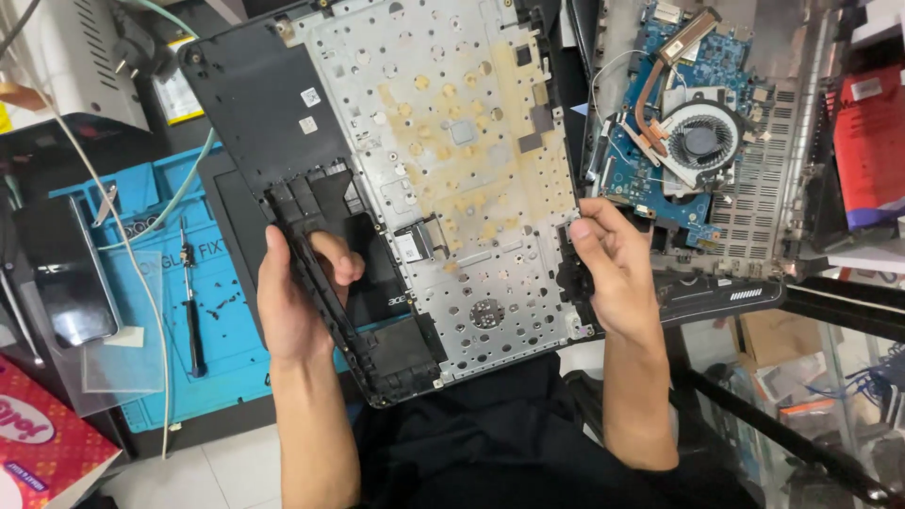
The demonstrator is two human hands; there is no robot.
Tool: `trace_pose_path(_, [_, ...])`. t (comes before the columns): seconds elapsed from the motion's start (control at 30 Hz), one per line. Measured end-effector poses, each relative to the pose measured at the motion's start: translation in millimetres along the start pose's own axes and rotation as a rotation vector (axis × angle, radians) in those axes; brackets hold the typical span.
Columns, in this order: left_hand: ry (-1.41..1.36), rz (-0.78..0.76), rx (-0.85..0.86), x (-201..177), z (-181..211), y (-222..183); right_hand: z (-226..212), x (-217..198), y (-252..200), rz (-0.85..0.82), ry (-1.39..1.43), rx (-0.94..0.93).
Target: The person works at a repair bench on a partially disassembled Acer laptop. They lift and reposition the laptop chassis, detach small internal components and cables by hand, then use a screwdriver to unscrew parts from the chassis, handling small screws and connectors.
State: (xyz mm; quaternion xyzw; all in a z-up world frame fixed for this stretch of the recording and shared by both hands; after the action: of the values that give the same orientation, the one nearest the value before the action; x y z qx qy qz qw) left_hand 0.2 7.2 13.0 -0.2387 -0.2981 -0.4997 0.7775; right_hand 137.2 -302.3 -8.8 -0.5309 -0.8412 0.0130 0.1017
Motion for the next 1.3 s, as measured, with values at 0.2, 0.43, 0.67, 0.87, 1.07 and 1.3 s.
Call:
trace_pose_path(0.2, [0.185,0.024,-0.051,27.8,15.6,-6.7,-5.7,-4.3,-1.1,0.111,0.129,-0.017])
trace_pose_path(0.43, [0.333,0.027,-0.104,17.9,2.9,-3.1,2.1,-15.4,-1.1,0.136,0.194,-0.078])
trace_pose_path(0.67, [0.332,0.093,-0.133,3.3,9.7,-14.7,-11.4,-1.2,-0.1,0.074,0.107,-0.087])
trace_pose_path(0.87, [0.315,0.111,-0.081,-7.7,14.6,-21.6,-7.0,3.5,1.0,0.031,0.034,-0.095])
trace_pose_path(1.07, [0.328,0.267,0.176,-22.1,16.3,-39.8,-4.2,22.3,8.9,-0.033,0.011,-0.01])
trace_pose_path(1.3, [1.366,0.411,0.92,27.9,88.8,-76.4,20.8,65.1,25.9,-0.261,0.052,0.228])
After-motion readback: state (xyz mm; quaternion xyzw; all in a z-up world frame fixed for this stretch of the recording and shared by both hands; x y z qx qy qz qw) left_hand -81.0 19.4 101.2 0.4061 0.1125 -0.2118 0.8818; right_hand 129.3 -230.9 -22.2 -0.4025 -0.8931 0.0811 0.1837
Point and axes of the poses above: each hand's wrist, its own y-axis towards the middle knuckle, its own x-axis out of the palm, z = x × y, the point moved 1 cm from there along y, towards the middle knuckle, and after that the axes turned 5 degrees about -y, right-handed, at the moved point
